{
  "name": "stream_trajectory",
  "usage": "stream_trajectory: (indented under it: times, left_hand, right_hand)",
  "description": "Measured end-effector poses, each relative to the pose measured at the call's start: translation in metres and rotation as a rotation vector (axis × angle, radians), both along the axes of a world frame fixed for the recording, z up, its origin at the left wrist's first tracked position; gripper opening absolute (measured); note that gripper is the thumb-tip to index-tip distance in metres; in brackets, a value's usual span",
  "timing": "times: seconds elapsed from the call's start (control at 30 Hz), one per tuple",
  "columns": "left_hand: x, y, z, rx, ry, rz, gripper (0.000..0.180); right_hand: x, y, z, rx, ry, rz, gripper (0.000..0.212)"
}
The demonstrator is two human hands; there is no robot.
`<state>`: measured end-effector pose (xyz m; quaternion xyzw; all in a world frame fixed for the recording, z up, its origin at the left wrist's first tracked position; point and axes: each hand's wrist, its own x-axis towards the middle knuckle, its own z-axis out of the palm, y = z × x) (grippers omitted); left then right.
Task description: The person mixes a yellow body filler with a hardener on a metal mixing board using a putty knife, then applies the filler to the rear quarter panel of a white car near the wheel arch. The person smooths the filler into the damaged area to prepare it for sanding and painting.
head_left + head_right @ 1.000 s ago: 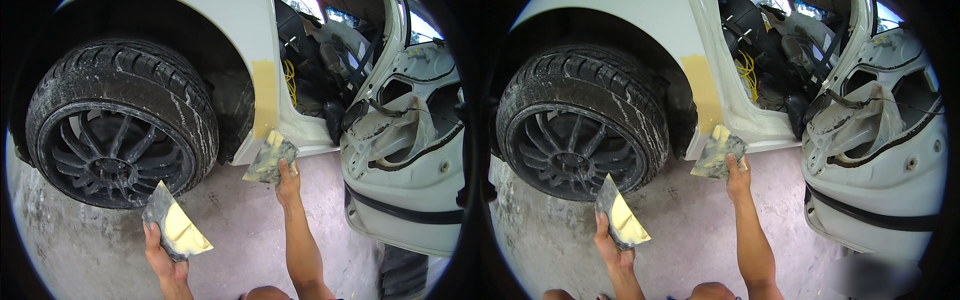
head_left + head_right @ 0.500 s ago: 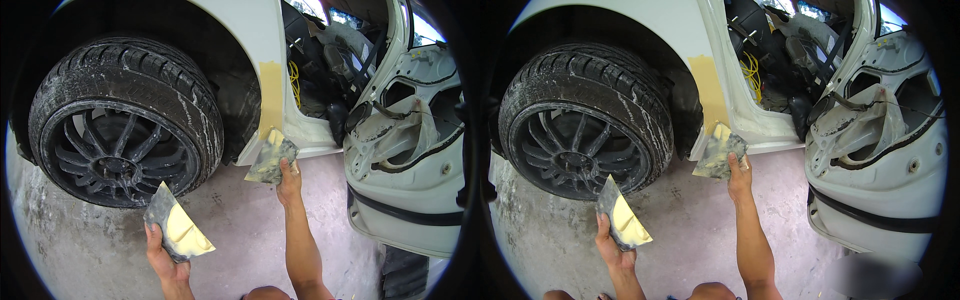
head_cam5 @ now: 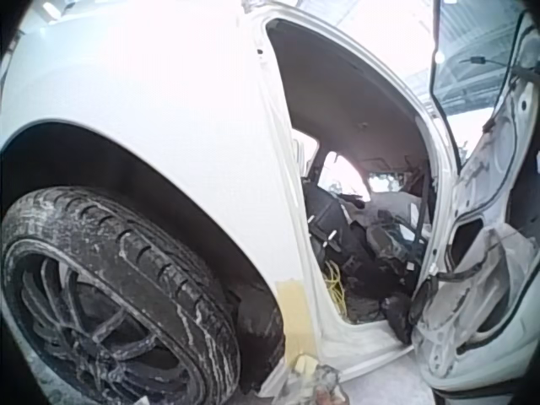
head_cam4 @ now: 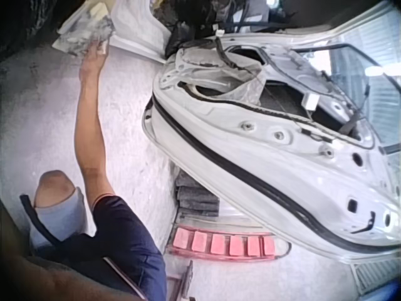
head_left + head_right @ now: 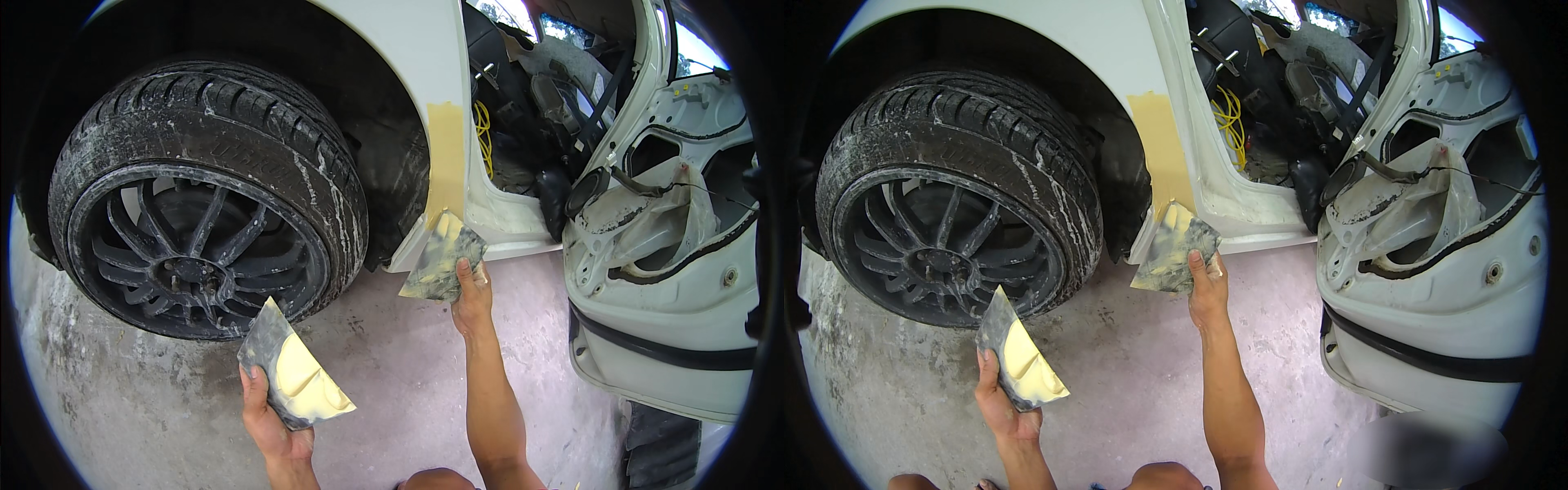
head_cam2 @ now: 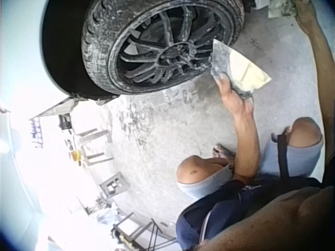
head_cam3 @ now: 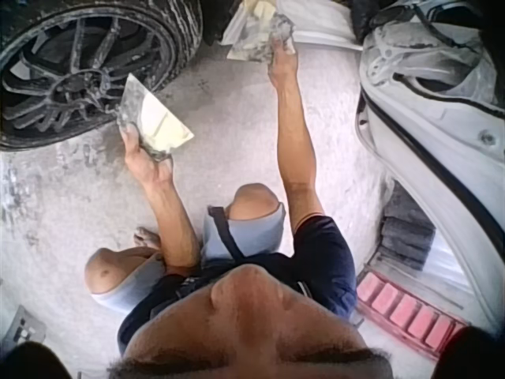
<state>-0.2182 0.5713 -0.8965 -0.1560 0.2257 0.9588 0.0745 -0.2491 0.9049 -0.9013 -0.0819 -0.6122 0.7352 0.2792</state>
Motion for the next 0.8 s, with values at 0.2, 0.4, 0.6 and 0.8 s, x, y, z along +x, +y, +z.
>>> stream_trajectory:
  times: [0.2,0.4,0.6,0.8]
  left_hand:
    - [0.0,0.002,-0.001,-0.01,0.007,-0.013,0.045]
    - [0.001,0.003,-0.004,-0.014,0.015,-0.018,0.046]
    - [-0.001,0.002,-0.004,-0.007,0.023,-0.023,0.047]
    - [-0.001,0.003,-0.005,0.016,0.032,-0.014,0.047]
  right_hand:
    - [-0.001,0.0,0.0,-0.006,0.015,0.008,0.066]
    - [0.009,-0.004,-0.003,0.036,0.036,0.007,0.07]
    - [0.018,-0.002,-0.001,0.091,0.031,0.012,0.068]
    - [0.021,-0.006,0.003,0.063,0.027,-0.037,0.059]
